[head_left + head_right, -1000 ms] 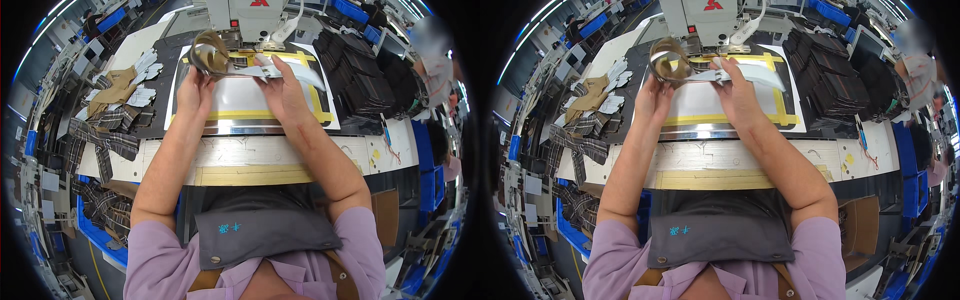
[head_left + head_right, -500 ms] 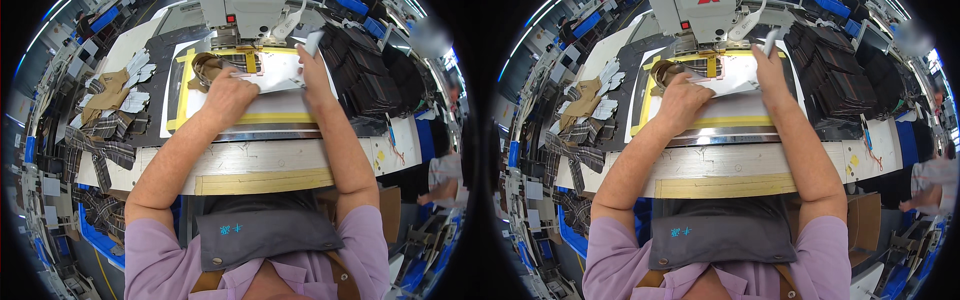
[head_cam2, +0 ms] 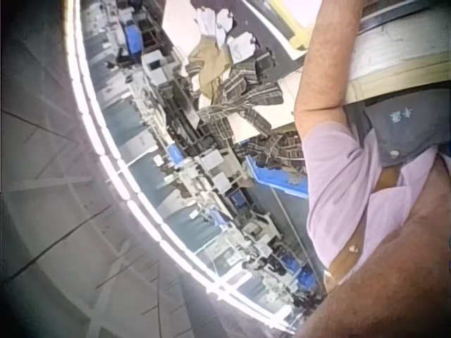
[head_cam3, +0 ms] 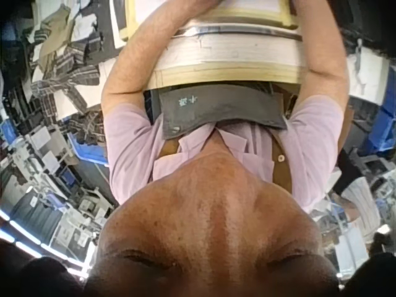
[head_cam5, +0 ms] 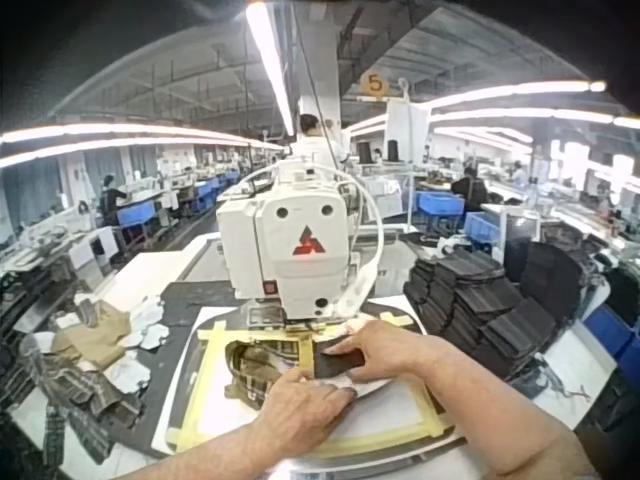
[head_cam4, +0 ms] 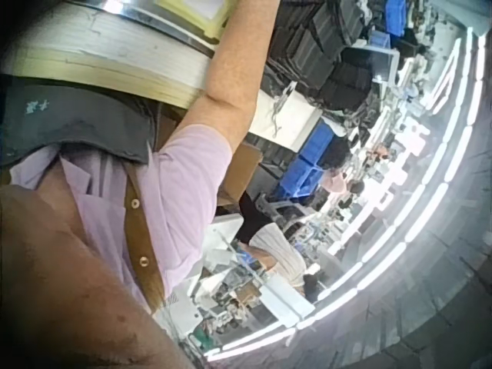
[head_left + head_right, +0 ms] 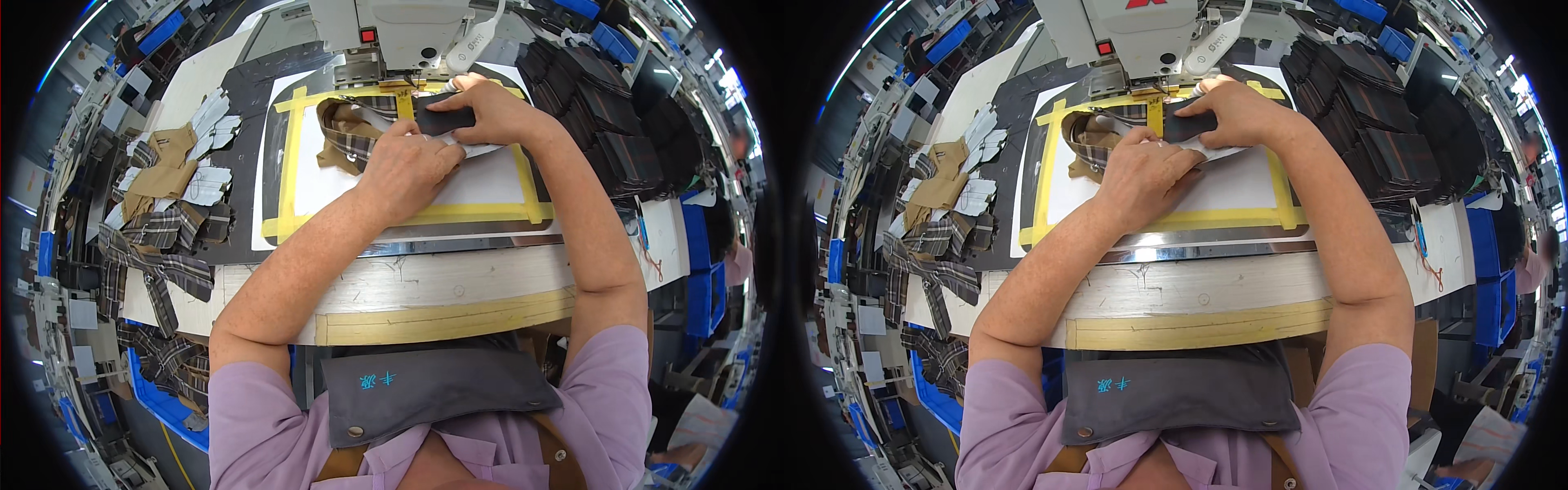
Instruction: The person sews together components of a leather or fabric bag using an industrial sewing machine.
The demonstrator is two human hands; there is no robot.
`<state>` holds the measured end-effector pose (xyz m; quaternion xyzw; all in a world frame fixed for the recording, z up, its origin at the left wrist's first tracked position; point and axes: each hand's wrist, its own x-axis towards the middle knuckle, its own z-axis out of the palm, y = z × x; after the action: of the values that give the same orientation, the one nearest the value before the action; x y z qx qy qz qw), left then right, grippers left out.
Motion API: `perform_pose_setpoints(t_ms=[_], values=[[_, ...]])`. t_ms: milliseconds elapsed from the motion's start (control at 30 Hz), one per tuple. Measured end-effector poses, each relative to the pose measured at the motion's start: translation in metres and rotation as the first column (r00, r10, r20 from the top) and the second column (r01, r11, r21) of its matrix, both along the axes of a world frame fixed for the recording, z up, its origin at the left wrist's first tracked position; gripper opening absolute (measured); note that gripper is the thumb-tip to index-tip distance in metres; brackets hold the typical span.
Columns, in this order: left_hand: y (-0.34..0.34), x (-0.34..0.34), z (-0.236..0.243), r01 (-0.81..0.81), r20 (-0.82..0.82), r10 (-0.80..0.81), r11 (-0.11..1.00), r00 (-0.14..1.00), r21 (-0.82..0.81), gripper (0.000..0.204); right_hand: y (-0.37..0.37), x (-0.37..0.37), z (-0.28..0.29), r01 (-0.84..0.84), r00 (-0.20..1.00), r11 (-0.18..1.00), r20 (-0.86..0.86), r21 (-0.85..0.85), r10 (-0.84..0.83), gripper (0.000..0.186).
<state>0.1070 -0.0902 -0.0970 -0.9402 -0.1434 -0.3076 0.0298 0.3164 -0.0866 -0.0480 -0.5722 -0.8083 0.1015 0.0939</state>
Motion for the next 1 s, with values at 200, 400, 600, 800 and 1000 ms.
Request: perform_pose_setpoints(t_ms=[200, 400, 600, 800, 1000], values=[[0.012, -0.021, 0.014, -0.180, -0.134, 0.177, 0.984, 0.975, -0.012, 0.031, 0.019, 0.010, -0.012, -0.109, 0.993, 0.990, 0.056, 0.093, 0.104, 0.060], [0.038, -0.038, 0.018, -0.197, -0.128, 0.209, 0.975, 0.970, 0.099, 0.047, 0.029, 0.010, -0.021, -0.220, 0.975, 0.958, 0.073, 0.182, 0.210, 0.055], [0.056, -0.042, 0.003, -0.155, -0.205, 0.151, 0.988, 0.967, -0.007, 0.053, 0.032, 0.010, -0.014, -0.212, 0.977, 0.971, 0.043, 0.111, 0.208, 0.047], [0.053, -0.040, 0.006, -0.171, -0.210, 0.158, 0.984, 0.965, -0.049, 0.053, 0.030, 0.010, -0.004, -0.174, 0.985, 0.984, 0.003, -0.029, 0.174, 0.044], [0.048, -0.036, 0.008, -0.186, -0.253, 0.161, 0.980, 0.954, -0.076, 0.055, 0.031, 0.011, -0.007, -0.192, 0.979, 0.981, -0.078, -0.040, 0.188, 0.045]])
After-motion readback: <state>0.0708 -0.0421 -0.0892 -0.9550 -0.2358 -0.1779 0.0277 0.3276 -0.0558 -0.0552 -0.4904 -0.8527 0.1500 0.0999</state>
